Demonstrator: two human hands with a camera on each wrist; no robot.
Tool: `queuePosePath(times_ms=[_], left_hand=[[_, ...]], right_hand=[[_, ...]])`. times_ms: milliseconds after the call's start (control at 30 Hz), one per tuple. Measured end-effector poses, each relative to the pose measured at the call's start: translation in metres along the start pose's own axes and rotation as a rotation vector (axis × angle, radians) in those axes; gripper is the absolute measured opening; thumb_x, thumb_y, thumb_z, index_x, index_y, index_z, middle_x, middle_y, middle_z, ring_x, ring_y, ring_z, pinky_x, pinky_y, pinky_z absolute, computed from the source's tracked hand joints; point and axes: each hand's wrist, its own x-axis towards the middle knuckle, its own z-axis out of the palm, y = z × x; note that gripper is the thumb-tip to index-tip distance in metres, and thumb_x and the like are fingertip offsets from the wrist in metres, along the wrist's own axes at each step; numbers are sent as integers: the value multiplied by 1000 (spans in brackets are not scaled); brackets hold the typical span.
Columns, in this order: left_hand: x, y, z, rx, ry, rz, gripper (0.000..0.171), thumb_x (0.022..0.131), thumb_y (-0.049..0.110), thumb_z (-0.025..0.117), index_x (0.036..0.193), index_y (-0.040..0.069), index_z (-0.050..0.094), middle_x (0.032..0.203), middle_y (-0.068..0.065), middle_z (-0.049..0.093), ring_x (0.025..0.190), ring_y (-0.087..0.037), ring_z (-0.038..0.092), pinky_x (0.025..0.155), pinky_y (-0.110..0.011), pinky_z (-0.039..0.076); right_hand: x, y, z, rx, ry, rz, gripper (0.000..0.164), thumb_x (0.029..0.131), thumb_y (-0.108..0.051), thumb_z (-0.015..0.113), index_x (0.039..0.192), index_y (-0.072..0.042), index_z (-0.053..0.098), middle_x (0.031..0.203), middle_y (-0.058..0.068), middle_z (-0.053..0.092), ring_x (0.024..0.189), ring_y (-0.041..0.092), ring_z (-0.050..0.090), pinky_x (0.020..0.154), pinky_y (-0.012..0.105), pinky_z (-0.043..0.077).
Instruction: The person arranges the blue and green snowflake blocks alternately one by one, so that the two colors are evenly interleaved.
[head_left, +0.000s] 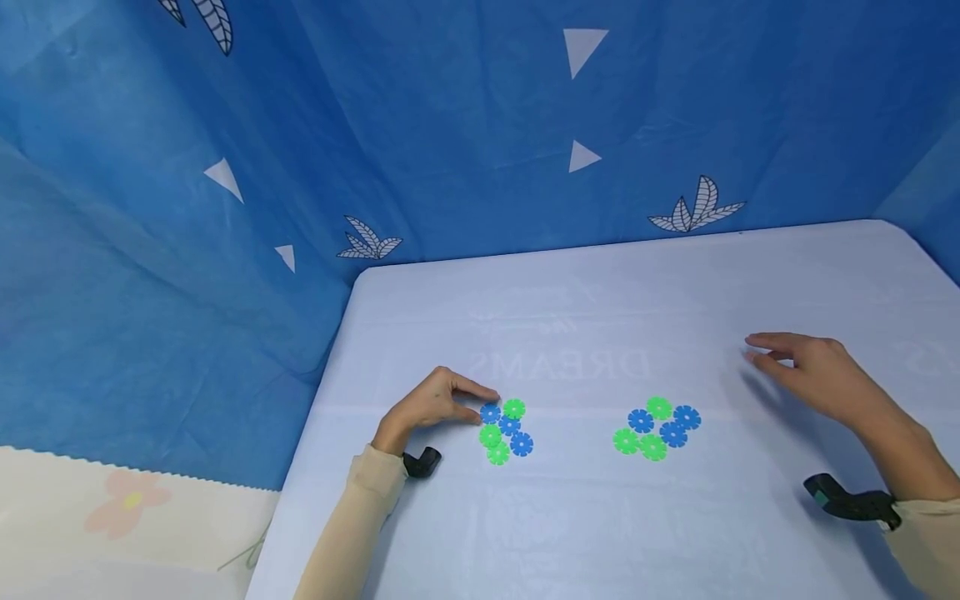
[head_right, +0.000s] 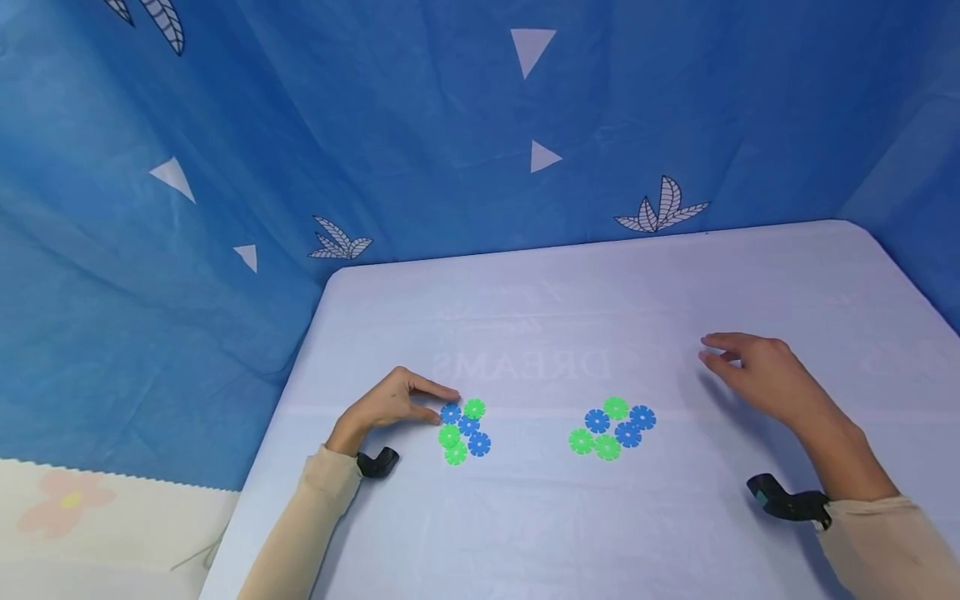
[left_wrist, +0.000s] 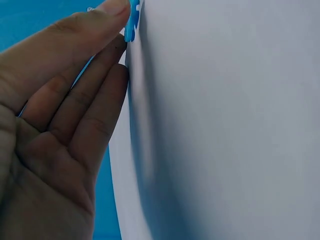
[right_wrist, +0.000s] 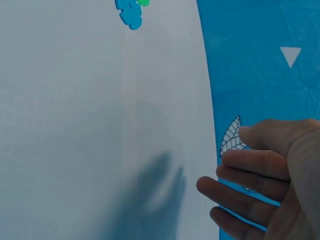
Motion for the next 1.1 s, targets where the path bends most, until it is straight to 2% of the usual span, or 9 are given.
queuePosePath(times_ms=[267,700,900,1100], left_hand=[[3,-1,1,17,-14,43,34,76,-2,82,108,8,77,107,2,73,106,-12,66,92,-31,52],[6,-4,2,39,-27,35,36,74,-2,84,106,10,78,105,6,73,106,-11,64,94,-29,51],[5,-5,3,38,-18,36,35,73,-2,84,105,11,79,105,5,73,105,-12,64,93,-31,51],[6,-4,3,60,-19,43,35,74,-1,84,105,13,79,105,7,73,105,-10,64,94,-32,51]], right_hand=[[0,-12,4,38,-21,-20,45,97,-28,63,123,9,63,125,36,56,102,52,60,80,63,51],[1,-36,16,80,-55,-90,41,95,-23,66,121,8,65,122,33,60,103,48,62,83,60,51],[7,-68,29,96,-88,-173,40,90,-18,71,124,4,65,122,27,63,104,43,63,85,57,52],[18,-109,48,170,-172,-283,41,89,-14,73,126,1,65,123,20,65,106,38,64,88,54,52]])
